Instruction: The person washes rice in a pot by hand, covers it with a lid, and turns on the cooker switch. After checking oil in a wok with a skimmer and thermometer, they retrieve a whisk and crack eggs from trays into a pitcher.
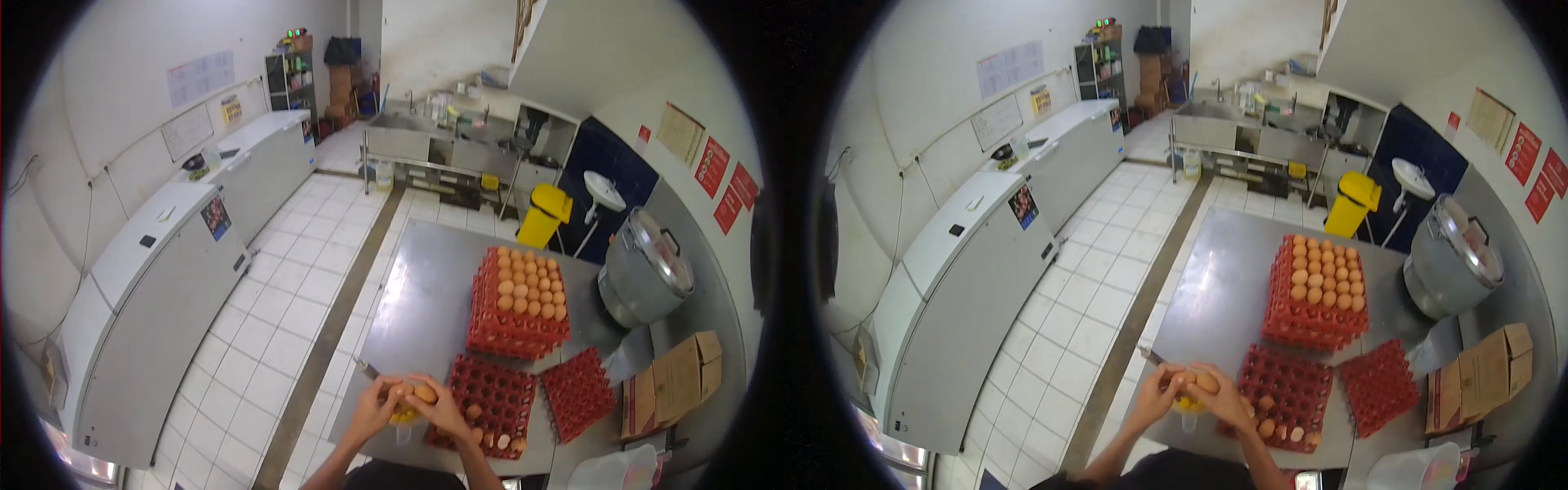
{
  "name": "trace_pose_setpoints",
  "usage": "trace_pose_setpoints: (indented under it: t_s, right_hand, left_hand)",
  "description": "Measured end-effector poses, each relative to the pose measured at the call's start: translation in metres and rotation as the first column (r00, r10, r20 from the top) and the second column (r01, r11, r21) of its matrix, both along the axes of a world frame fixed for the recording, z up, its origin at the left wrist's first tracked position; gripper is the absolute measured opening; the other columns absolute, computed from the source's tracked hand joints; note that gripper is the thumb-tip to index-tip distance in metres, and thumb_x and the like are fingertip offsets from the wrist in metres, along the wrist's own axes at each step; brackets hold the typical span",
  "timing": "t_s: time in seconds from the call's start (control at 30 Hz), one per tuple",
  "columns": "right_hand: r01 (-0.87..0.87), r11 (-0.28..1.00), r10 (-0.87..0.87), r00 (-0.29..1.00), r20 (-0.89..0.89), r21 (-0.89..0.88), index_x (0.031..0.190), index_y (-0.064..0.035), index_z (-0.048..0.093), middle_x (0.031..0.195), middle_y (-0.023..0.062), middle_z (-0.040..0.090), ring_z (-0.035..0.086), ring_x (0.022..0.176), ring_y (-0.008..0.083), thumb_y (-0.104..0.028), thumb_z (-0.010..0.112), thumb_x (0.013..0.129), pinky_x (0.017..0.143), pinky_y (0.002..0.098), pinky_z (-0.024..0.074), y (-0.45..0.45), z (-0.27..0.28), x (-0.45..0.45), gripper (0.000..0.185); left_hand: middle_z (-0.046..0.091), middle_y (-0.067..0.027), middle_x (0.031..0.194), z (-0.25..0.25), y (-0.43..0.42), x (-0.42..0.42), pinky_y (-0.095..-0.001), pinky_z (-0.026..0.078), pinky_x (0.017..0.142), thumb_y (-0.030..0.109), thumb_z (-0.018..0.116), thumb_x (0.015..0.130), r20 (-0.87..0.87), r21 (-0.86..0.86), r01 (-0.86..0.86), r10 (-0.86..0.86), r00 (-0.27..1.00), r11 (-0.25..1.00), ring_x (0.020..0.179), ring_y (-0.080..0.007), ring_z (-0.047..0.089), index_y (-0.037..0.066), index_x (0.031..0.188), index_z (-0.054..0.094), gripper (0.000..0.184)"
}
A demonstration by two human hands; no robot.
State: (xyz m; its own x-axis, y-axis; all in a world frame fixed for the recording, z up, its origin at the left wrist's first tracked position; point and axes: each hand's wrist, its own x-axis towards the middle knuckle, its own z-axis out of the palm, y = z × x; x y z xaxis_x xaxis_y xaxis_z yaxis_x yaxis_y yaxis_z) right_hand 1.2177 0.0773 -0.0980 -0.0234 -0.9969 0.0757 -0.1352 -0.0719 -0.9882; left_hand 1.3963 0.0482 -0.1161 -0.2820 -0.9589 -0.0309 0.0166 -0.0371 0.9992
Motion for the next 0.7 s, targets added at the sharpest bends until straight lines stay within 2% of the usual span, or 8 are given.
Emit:
trace_pose_setpoints:
  t_s: [0.2, 0.27, 0.33, 0.4, 0.47, 0.5, 0.57, 0.7]
  right_hand:
    - [-0.095, 0.996, 0.095, 0.995, -0.023, -0.001, 0.119, -0.0017, 0.064, 0.106, 0.0055, 0.069, 0.061, 0.097, 0.0108, -0.013, 0.074, 0.087, 0.088, 0.0274, 0.0505, 0.003, 0.003, -0.011, 0.035]
    - [-0.122, 0.991, 0.128, 0.986, -0.112, 0.055, 0.119, -0.0030, 0.063, 0.105, 0.0086, 0.069, 0.062, 0.097, 0.0122, -0.015, 0.073, 0.088, 0.086, 0.0282, 0.0507, 0.003, 0.003, -0.012, 0.035]
    - [-0.103, 0.993, 0.107, 0.991, -0.076, 0.055, 0.118, -0.0034, 0.064, 0.104, 0.0095, 0.069, 0.063, 0.096, 0.0135, -0.014, 0.073, 0.087, 0.085, 0.0286, 0.0511, 0.002, -0.014, -0.013, 0.034]
    - [-0.093, 0.994, 0.095, 0.995, -0.039, 0.057, 0.117, -0.0039, 0.064, 0.104, 0.0105, 0.070, 0.064, 0.095, 0.0149, -0.012, 0.073, 0.086, 0.083, 0.0290, 0.0516, 0.002, -0.028, -0.013, 0.033]
    - [-0.042, 0.977, 0.015, 0.992, -0.129, -0.207, 0.117, -0.0055, 0.065, 0.102, 0.0111, 0.068, 0.067, 0.091, 0.0221, -0.009, 0.072, 0.082, 0.081, 0.0318, 0.0533, -0.001, -0.032, -0.015, 0.036]
    - [-0.043, 0.979, 0.018, 0.992, -0.123, -0.199, 0.117, -0.0055, 0.065, 0.102, 0.0111, 0.068, 0.067, 0.091, 0.0221, -0.009, 0.072, 0.082, 0.081, 0.0318, 0.0533, 0.000, -0.025, -0.014, 0.036]
    - [-0.040, 0.973, -0.047, 0.929, -0.367, -0.226, 0.118, -0.0076, 0.065, 0.099, 0.0112, 0.065, 0.067, 0.090, 0.0293, -0.008, 0.072, 0.080, 0.079, 0.0356, 0.0542, 0.004, -0.009, -0.015, 0.039]
    - [-0.058, 0.946, -0.074, 0.920, -0.386, -0.318, 0.119, -0.0096, 0.065, 0.099, 0.0116, 0.062, 0.066, 0.089, 0.0323, -0.008, 0.071, 0.080, 0.079, 0.0380, 0.0543, 0.001, 0.001, -0.020, 0.039]
  left_hand:
    - [0.070, -0.0141, 0.107, 0.024, 0.001, 0.009, -0.0311, 0.058, 0.078, 0.013, 0.071, 0.092, 0.134, -0.030, 0.224, -0.218, 0.967, 0.974, 0.091, -0.0189, 0.070, 0.001, 0.128, 0.059, 0.039]
    - [0.070, -0.0145, 0.112, 0.021, -0.002, 0.008, -0.0314, 0.058, 0.077, 0.010, 0.071, 0.091, 0.224, -0.100, 0.218, -0.192, 0.956, 0.971, 0.092, -0.0194, 0.071, 0.001, 0.127, 0.062, 0.038]
    - [0.069, -0.0168, 0.115, 0.021, -0.004, 0.009, -0.0332, 0.059, 0.078, 0.008, 0.070, 0.091, 0.264, -0.087, 0.244, -0.214, 0.940, 0.966, 0.095, -0.0216, 0.072, 0.001, 0.128, 0.061, 0.039]
    - [0.067, -0.0185, 0.120, 0.023, -0.006, 0.008, -0.0341, 0.059, 0.081, 0.006, 0.069, 0.090, 0.332, -0.232, 0.291, -0.206, 0.921, 0.928, 0.093, -0.0255, 0.073, 0.002, 0.130, 0.060, 0.041]
    - [0.066, -0.0177, 0.123, 0.037, -0.007, 0.011, -0.0348, 0.058, 0.084, 0.002, 0.068, 0.088, 0.372, -0.266, 0.312, -0.201, 0.906, 0.912, 0.097, -0.0272, 0.071, 0.003, 0.130, 0.060, 0.043]
    - [0.065, -0.0170, 0.125, 0.045, -0.007, 0.011, -0.0354, 0.058, 0.087, -0.002, 0.067, 0.086, 0.406, -0.302, 0.338, -0.200, 0.892, 0.892, 0.102, -0.0288, 0.070, 0.004, 0.131, 0.061, 0.046]
    - [0.064, -0.0163, 0.127, 0.059, -0.011, 0.009, -0.0362, 0.057, 0.089, -0.002, 0.068, 0.085, 0.479, -0.390, 0.368, -0.155, 0.864, 0.844, 0.104, -0.0309, 0.068, 0.005, 0.131, 0.061, 0.047]
    - [0.064, -0.0147, 0.128, 0.068, -0.012, 0.007, -0.0377, 0.055, 0.092, -0.002, 0.070, 0.082, 0.608, -0.515, 0.453, -0.061, 0.791, 0.728, 0.109, -0.0347, 0.065, 0.006, 0.130, 0.062, 0.049]
